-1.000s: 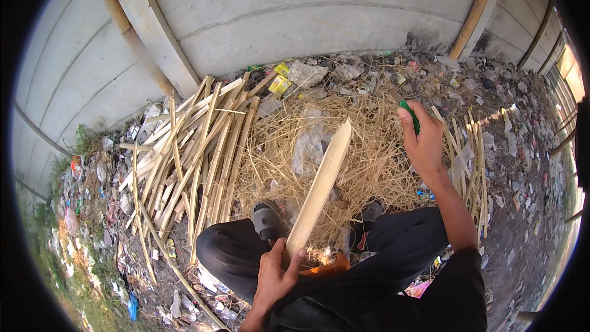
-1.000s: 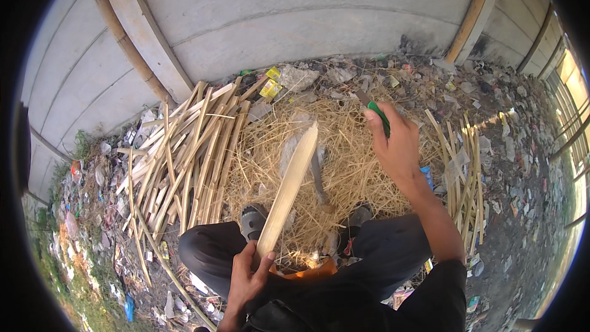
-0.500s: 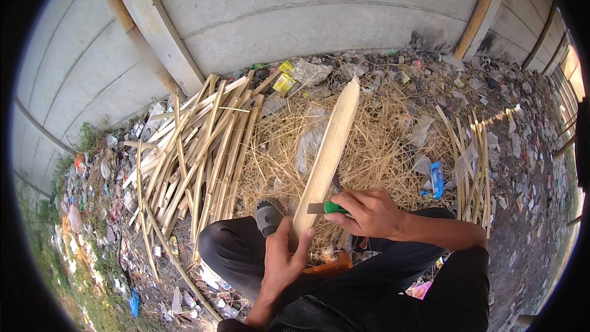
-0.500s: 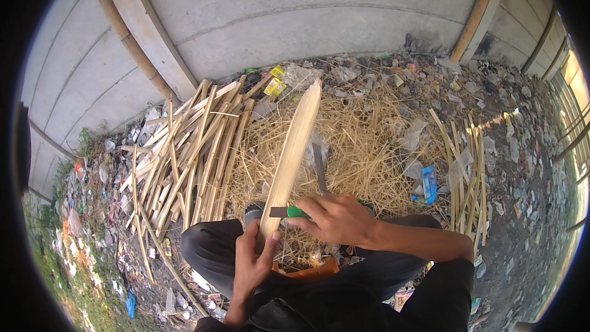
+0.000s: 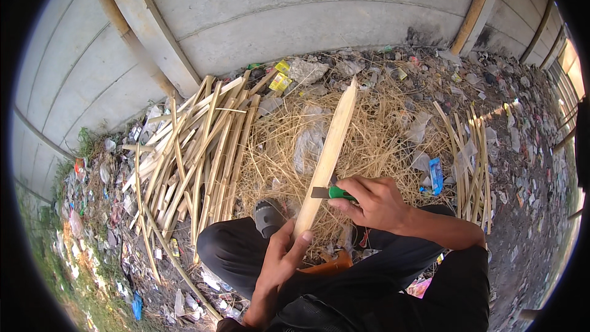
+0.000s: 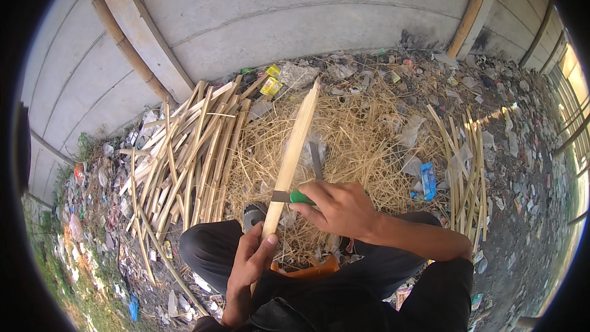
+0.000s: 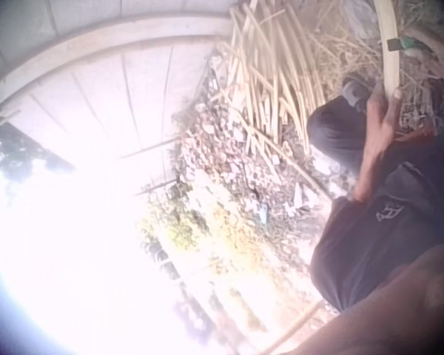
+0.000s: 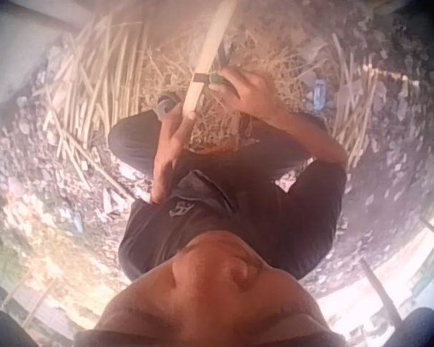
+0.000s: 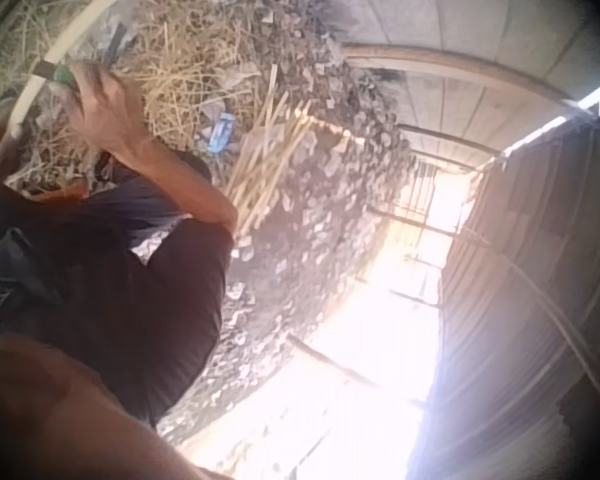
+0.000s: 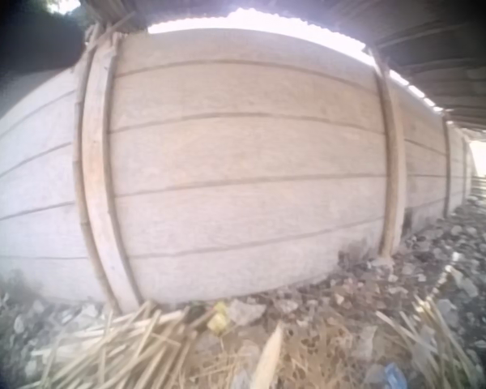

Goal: The person sits on the ground and uses a large knife to split long bamboo poles into thin strips. They then use a utility knife to further shave and refine the edges of the bamboo strips, holding them in their left hand while working.

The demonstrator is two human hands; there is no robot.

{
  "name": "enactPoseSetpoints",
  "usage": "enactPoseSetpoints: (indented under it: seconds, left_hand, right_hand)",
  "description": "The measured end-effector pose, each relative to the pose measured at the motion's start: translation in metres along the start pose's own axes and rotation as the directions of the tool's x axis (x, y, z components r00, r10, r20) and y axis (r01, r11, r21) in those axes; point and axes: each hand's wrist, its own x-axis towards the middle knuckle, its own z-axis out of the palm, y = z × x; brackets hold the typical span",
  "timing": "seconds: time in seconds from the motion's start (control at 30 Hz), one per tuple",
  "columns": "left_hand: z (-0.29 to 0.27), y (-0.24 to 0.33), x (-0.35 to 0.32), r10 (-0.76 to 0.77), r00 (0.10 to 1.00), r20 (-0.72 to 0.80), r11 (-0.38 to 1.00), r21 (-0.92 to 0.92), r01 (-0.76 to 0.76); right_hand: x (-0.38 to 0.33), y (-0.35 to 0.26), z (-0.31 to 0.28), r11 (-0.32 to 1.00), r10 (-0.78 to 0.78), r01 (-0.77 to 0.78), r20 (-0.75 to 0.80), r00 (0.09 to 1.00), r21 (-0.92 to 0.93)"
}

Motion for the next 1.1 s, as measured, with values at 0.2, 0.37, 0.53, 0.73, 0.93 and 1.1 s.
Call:
enactPoseSetpoints:
  seconds: [0.2, 0.37, 0.53, 0.73, 0.93, 1.1]
  left_hand:
    - [-0.001, -0.004, -0.004, -0.075, 0.997, 0.014, 0.996, -0.044, 0.076]
    - [-0.004, -0.023, -0.028, -0.108, 0.992, 0.071, 0.994, 0.014, 0.108]
    - [-0.014, -0.032, -0.022, -0.148, 0.984, 0.096, 0.985, -0.079, 0.156]
    - [-0.011, -0.019, -0.006, -0.080, 0.995, 0.067, 0.982, -0.166, 0.090]
    - [-0.004, -0.008, 0.000, -0.075, 0.994, 0.079, 0.977, -0.193, 0.089]
    - [-0.001, -0.011, 0.000, -0.083, 0.996, 0.027, 0.989, -0.122, 0.086]
  right_hand:
    - [0.008, 0.013, -0.010, 0.997, 0.066, -0.067, -0.027, 0.997, -0.024]
    - [0.024, 0.084, -0.047, 0.912, 0.396, -0.409, -0.225, 0.890, -0.014]
    - [0.015, 0.061, -0.048, 0.918, 0.396, -0.393, -0.144, 0.907, 0.050]
    - [0.002, 0.013, -0.009, 0.989, 0.058, -0.061, 0.029, 0.998, 0.133]
    - [-0.004, -0.005, 0.001, 0.997, -0.019, 0.011, 0.120, 0.993, 0.070]
    - [-0.001, -0.006, 0.002, 0.998, 0.004, -0.012, 0.126, 0.992, 0.067]
